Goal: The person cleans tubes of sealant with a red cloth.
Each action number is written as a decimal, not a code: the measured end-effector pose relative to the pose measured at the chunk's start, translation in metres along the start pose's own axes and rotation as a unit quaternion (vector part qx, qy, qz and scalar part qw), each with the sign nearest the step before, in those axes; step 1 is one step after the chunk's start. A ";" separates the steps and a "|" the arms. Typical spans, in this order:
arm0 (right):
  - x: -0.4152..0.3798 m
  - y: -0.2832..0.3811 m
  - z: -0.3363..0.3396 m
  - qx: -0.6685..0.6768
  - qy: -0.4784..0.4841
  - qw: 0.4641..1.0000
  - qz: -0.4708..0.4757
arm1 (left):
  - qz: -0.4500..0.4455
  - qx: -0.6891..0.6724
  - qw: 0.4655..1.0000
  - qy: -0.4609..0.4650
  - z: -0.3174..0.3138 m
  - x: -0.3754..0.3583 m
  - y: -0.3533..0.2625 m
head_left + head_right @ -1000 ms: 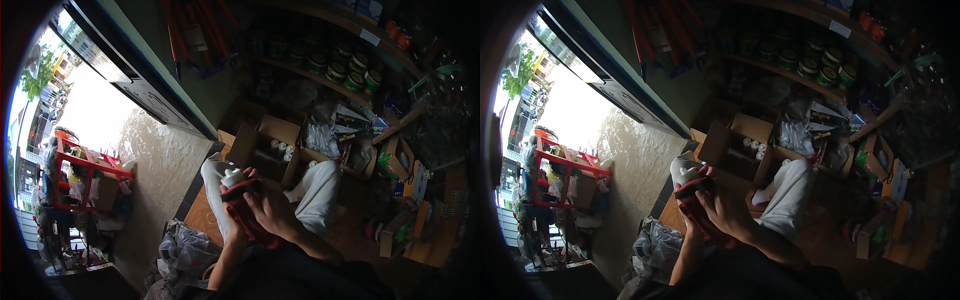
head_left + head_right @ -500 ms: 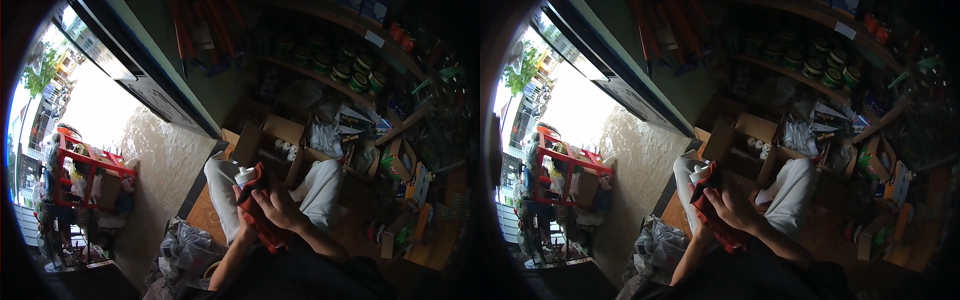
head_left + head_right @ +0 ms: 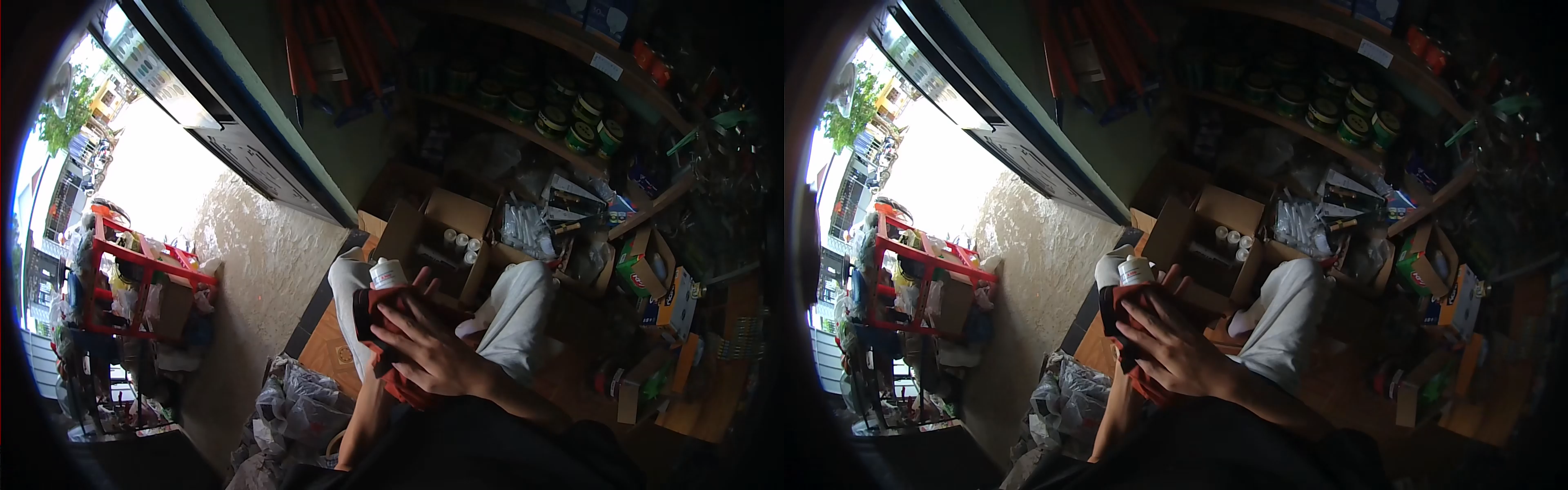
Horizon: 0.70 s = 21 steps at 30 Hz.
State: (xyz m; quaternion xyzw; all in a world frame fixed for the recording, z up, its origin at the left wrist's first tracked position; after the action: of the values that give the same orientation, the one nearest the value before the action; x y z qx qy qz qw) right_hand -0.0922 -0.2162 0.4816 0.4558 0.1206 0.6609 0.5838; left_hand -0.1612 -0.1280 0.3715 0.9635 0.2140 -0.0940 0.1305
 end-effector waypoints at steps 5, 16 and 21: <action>0.029 -0.022 -0.007 0.000 -0.097 0.994 -0.049 | -0.367 0.410 0.825 -0.128 0.029 -0.026 -0.021; -0.026 0.006 -0.004 0.028 0.008 0.999 -0.046 | -0.268 0.117 0.951 -0.104 -0.022 -0.021 -0.035; -0.037 0.004 -0.004 0.049 0.067 0.925 -0.372 | -0.324 0.215 0.906 -0.167 -0.025 -0.014 -0.041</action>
State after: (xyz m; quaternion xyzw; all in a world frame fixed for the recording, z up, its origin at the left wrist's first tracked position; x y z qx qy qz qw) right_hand -0.1011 -0.2481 0.4651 0.3605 0.3524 0.4190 0.7552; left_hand -0.1887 -0.0906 0.3896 0.8158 0.4643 -0.3344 -0.0842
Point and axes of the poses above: each hand's wrist, its own x-axis towards the middle knuckle, its own z-axis out of the back of the hand, y = z × x, the point moved 2 cm from there along x, towards the middle knuckle, and after that the axes turned 15 degrees about -y, right-handed, at the moved point
